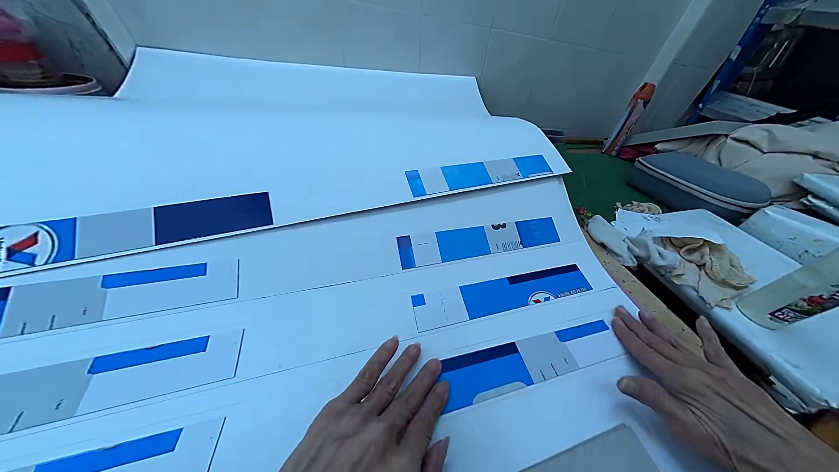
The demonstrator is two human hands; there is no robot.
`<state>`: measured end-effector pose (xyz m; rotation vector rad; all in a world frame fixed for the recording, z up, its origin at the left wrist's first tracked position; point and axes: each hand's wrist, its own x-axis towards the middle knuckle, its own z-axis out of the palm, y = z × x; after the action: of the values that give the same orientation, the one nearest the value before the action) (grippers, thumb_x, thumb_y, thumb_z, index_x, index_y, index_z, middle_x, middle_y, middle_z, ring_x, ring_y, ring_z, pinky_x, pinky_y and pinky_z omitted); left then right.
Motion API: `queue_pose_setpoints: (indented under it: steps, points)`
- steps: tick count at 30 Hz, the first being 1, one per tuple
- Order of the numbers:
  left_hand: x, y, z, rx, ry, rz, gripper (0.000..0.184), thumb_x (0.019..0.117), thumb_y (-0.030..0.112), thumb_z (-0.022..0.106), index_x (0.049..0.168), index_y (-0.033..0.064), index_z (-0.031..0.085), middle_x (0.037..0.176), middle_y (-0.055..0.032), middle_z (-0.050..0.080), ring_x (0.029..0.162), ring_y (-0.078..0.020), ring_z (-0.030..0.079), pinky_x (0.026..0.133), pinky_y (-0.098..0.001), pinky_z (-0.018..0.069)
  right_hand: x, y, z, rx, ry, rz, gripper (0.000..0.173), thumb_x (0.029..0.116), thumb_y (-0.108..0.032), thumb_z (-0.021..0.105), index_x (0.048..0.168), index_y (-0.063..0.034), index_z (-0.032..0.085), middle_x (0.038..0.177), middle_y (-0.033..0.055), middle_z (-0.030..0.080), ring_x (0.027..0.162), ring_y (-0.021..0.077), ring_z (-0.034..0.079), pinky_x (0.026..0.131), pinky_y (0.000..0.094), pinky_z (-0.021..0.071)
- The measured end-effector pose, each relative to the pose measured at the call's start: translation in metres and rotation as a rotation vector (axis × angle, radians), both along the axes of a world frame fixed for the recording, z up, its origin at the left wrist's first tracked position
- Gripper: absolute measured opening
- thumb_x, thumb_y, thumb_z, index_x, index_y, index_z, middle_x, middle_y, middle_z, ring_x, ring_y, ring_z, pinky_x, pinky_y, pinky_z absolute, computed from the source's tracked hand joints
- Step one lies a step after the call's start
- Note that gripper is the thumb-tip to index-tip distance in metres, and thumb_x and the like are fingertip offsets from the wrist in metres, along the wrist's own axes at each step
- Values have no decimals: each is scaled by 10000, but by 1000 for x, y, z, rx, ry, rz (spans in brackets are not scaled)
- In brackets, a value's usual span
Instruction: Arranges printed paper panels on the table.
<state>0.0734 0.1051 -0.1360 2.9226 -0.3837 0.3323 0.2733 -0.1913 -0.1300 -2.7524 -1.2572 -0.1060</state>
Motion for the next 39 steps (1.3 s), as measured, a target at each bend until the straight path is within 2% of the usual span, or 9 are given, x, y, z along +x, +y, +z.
queue_pose_setpoints:
  steps: [3,8,15,20,22,26,29,33,39]
  points:
    - [2,-2,-1,8,-24,7,463,1079,219,357,1281,-64,662,1362,-218,643,1319,-416,577,1158,-575,359,-27,39,-2,101,-41,148,901,1004,-676,304,1476,71,480,1549,270,439,1446,458,411,1123,801,143]
    - [3,-3,-2,23,-73,11,465,1073,212,353,1263,-63,677,1323,-199,673,1282,-385,616,1135,-544,401,-86,110,-14,176,102,428,895,984,-693,353,1485,37,485,1567,179,460,1464,362,423,1165,729,175]
    - [5,-5,3,65,-89,10,440,1059,198,372,1173,-54,714,1276,-195,700,1248,-363,645,1109,-508,439,-15,23,-9,51,37,114,844,1028,-632,297,1527,38,421,1589,211,411,1473,410,390,1141,785,130]
    - [30,-54,32,157,-43,106,377,1017,201,488,883,-51,733,939,-219,746,1007,-439,718,922,-599,514,-2,7,-17,126,18,94,821,1042,-625,255,1513,16,459,1577,209,428,1465,417,398,1169,727,194]
    - [55,-87,26,81,-32,88,440,1042,251,459,1071,-97,726,1138,-271,721,1142,-463,673,950,-600,508,-3,8,-20,152,3,104,771,1056,-583,266,1501,10,481,1564,201,450,1457,408,415,1180,685,233]
    - [101,-111,9,-142,129,-53,741,1062,488,387,1419,-155,485,1501,-321,468,1416,-445,460,1141,-553,369,1,6,-24,176,-4,120,707,1081,-511,253,1481,13,508,1543,190,483,1441,401,443,1174,665,272]
    - [95,-95,-6,-134,49,-85,770,1054,524,372,1413,-146,500,1483,-303,501,1402,-416,490,1154,-508,381,3,4,-28,205,-17,119,651,1085,-458,257,1473,-14,532,1535,155,504,1441,372,453,1183,639,280]
    - [52,-55,-24,-38,-192,-39,718,1063,511,326,1329,-93,612,1374,-226,632,1283,-349,622,1060,-454,498,3,4,-28,201,8,100,666,1082,-486,235,1494,-45,517,1571,124,466,1465,343,424,1191,628,280]
    - [3,-3,-20,-16,-159,-2,601,1102,410,289,1341,-21,635,1386,-157,644,1307,-298,610,1093,-410,474,0,10,-19,154,13,49,722,1066,-540,218,1475,-39,539,1554,133,486,1465,346,423,1190,670,234]
